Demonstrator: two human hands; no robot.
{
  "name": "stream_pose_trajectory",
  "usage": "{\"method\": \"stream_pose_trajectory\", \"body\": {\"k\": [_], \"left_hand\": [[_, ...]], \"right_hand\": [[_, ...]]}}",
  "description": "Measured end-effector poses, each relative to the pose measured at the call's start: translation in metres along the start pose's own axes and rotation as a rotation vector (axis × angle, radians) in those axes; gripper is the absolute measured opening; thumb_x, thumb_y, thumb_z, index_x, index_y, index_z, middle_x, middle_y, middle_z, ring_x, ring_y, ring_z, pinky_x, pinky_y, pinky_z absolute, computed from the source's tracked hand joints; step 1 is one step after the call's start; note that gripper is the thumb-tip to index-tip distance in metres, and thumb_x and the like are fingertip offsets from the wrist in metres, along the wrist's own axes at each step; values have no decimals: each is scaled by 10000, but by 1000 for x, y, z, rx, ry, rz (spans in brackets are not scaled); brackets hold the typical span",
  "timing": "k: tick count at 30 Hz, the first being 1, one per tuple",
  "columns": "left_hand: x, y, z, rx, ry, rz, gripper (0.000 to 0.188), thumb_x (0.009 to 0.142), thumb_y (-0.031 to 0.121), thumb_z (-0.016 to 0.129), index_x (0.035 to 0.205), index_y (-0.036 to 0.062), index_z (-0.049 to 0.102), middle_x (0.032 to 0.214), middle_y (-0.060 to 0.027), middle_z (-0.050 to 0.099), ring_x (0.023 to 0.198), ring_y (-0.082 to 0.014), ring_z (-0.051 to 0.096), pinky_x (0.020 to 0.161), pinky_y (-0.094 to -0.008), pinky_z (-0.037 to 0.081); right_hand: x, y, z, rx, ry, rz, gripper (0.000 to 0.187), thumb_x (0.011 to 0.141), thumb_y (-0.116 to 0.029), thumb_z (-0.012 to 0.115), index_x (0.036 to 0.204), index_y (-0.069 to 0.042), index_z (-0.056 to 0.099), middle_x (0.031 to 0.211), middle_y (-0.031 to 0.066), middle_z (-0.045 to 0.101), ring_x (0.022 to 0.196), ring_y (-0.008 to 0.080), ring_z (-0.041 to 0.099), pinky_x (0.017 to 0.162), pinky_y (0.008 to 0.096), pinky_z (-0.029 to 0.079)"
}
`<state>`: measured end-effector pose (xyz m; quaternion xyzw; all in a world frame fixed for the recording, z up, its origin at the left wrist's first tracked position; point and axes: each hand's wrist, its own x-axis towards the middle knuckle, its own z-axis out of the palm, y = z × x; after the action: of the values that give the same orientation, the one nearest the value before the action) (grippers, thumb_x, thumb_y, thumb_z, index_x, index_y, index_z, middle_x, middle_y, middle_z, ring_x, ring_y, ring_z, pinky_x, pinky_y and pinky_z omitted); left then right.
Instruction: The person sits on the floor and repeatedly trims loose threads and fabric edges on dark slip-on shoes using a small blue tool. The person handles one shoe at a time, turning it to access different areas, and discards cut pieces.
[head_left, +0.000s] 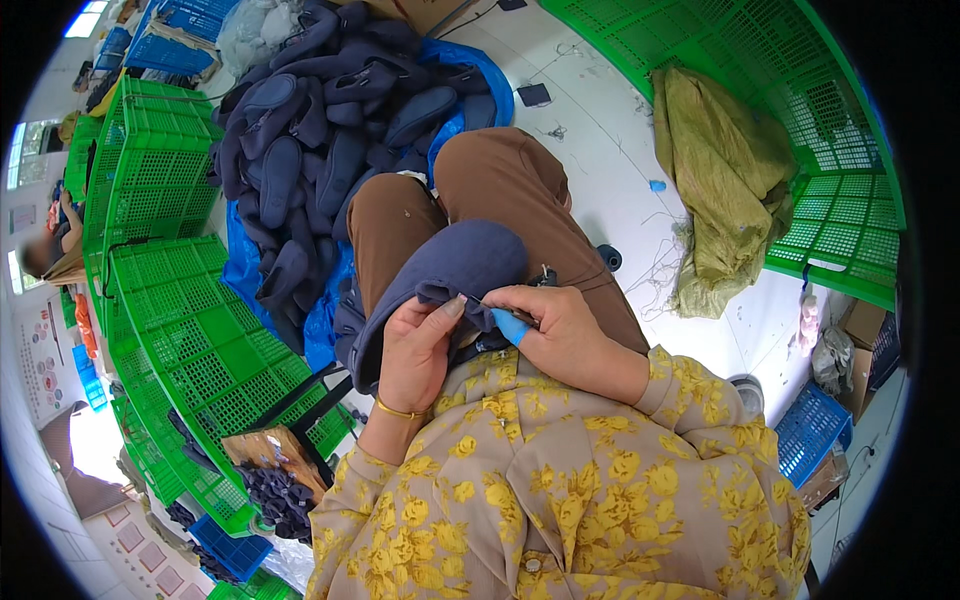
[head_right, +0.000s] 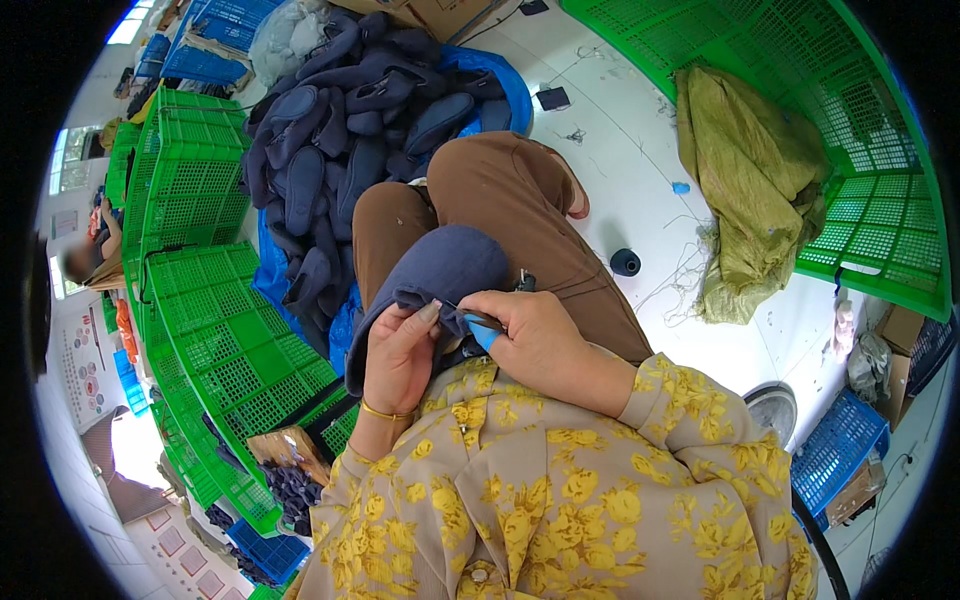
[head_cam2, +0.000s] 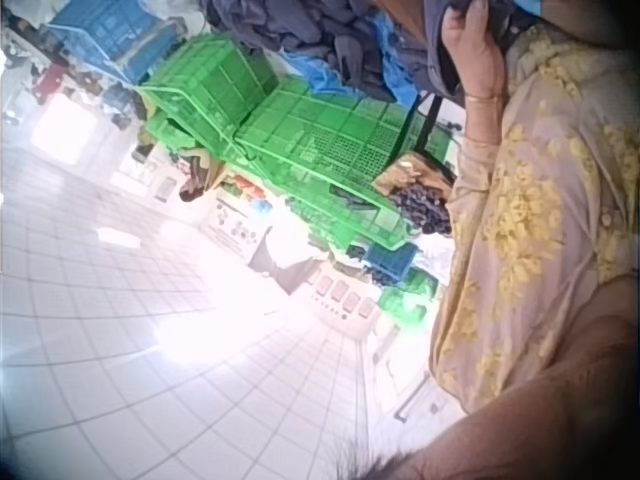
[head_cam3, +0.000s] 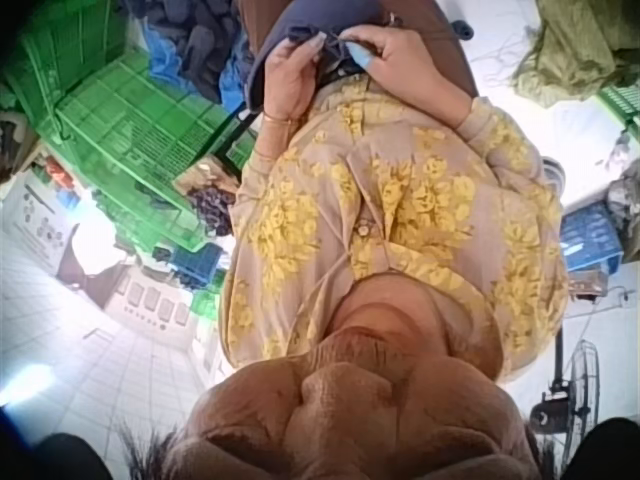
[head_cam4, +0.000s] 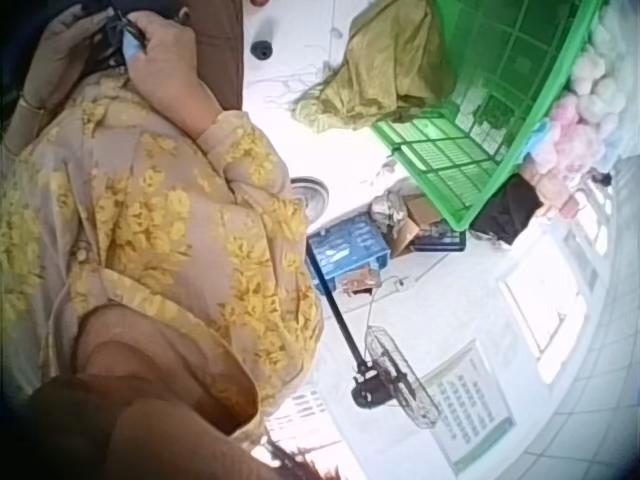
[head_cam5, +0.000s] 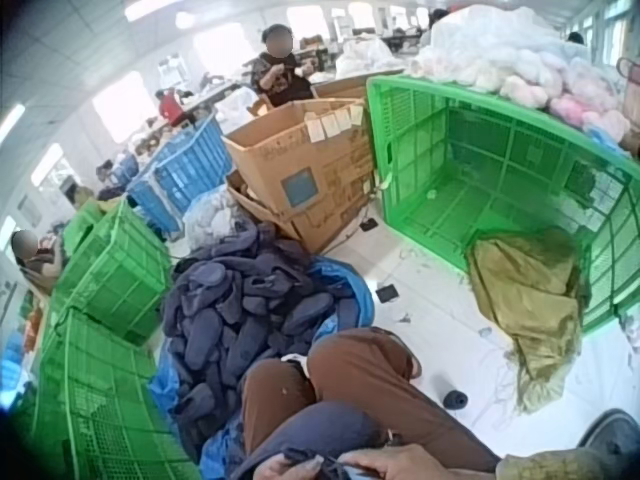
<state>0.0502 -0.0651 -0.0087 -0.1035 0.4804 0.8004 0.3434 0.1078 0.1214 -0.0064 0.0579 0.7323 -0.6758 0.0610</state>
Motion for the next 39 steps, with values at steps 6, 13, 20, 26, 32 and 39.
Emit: {"method": "stream_pose_trajectory", "body": {"k": [6, 13, 20, 26, 32, 39], "left_hand": [[0, -1, 0, 39, -3, 4, 191, 922, 28, 626, 1107, -8, 657, 1095, -79, 687, 1000, -138, 633, 945, -283, 468], [0, 4, 14, -3, 38, 4, 186, 922, 52, 644, 1106, 26, 645, 1045, -26, 663, 869, -95, 569, 806, -244, 433], [-1, -1, 10, -11, 20, -4, 198, 928, 61, 641, 1122, 21, 637, 1054, -29, 661, 875, -93, 571, 829, -242, 444], [-3, -2, 3, -32, -23, 22, 229, 934, 45, 629, 1157, -4, 632, 1129, -72, 663, 995, -127, 600, 932, -277, 450], [-3, -6, 2, 14, -10, 6, 232, 935, 37, 628, 1161, -17, 636, 1154, -92, 669, 1045, -134, 616, 966, -285, 463], [-5, -12, 4, 79, -31, -16, 176, 939, 35, 622, 1103, -17, 657, 1036, -61, 700, 911, -110, 647, 843, -238, 507]], "right_hand": [[4, -1, 0, -96, -30, -10, 333, 761, 49, 546, 1065, -47, 644, 880, 191, 670, 790, 366, 663, 695, 393, 523], [7, 9, 10, -147, 0, -60, 367, 753, 89, 526, 1059, -114, 548, 828, 177, 642, 803, 402, 639, 663, 440, 496], [9, 12, 16, -114, 45, -62, 338, 791, 84, 519, 1055, -125, 543, 814, 169, 629, 795, 385, 645, 655, 413, 493], [9, 2, 12, -94, -11, 22, 259, 844, 50, 518, 1062, -89, 509, 818, 182, 630, 782, 394, 646, 664, 414, 496], [8, 8, 19, -3, 78, 24, 215, 882, 38, 494, 1074, -56, 481, 842, 205, 626, 775, 395, 650, 670, 430, 499], [24, -9, 4, 28, -122, 78, 214, 914, 6, 513, 1113, -72, 525, 883, 139, 630, 728, 237, 645, 647, 340, 492]]}}
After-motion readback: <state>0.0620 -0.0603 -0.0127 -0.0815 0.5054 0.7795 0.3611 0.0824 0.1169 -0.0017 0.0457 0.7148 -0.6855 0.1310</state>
